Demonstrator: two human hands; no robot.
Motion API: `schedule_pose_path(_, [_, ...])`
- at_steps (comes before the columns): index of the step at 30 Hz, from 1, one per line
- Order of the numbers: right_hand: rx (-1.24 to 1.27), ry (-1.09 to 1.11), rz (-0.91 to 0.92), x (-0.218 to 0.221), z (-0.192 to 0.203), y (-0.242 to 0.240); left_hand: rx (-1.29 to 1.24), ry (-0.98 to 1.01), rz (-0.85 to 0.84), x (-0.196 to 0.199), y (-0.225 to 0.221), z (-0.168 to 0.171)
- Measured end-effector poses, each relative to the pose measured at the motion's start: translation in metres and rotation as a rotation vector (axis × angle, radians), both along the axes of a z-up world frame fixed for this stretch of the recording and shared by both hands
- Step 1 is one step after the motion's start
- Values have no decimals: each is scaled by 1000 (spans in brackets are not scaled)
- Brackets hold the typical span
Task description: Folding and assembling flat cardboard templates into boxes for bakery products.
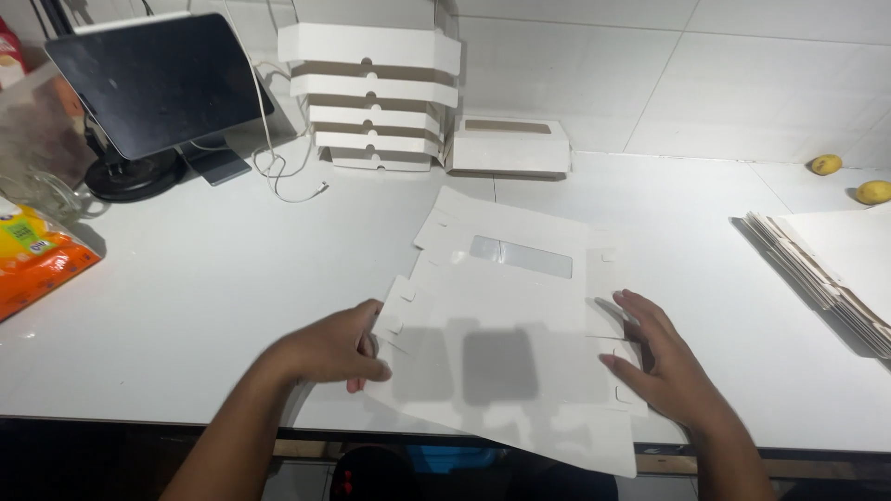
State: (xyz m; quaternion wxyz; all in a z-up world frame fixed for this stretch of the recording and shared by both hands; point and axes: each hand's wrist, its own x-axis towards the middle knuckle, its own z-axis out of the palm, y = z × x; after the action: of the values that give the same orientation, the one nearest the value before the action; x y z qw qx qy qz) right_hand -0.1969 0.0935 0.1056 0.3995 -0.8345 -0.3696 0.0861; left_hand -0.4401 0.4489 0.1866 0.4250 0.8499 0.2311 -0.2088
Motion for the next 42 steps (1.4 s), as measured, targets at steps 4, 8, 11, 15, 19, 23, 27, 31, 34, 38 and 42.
schedule_pose_path(4, [102, 93, -253, -15, 13, 3, -52, -281, 165, -25, -4, -36])
schedule_pose_path(8, [101, 52, -381, -20, 18, -4, 48, -647, 593, -32, -12, -60])
schedule_pose_path(11, [142, 154, -424, -29, 26, -7, 73, -643, 668, -38, -27, -46])
schedule_pose_path(15, [172, 301, -442, -36, 41, -7, 142, -607, 606, -37, -30, -43])
schedule_pose_path(19, [265, 339, -431, -33, 36, -11, 123, -614, 581, -40, -25, -53])
schedule_pose_path(23, [324, 285, -379, -23, 17, -15, 148, -723, 573, -39, -16, -62])
schedule_pose_path(27, [359, 295, -379, -16, 12, -15, 126, -696, 611, -38, -15, -61])
schedule_pose_path(31, [372, 305, -371, -20, 20, -15, 46, -758, 640, -36, -2, -74])
schedule_pose_path(34, [389, 381, -384, -27, 26, -13, 30, -790, 656, -37, -3, -72])
schedule_pose_path(38, [367, 354, -399, -21, 19, -14, 9, -780, 671, -37, -5, -69])
schedule_pose_path(42, [360, 336, -394, -19, 17, -14, -15, -785, 680, -37, -3, -71])
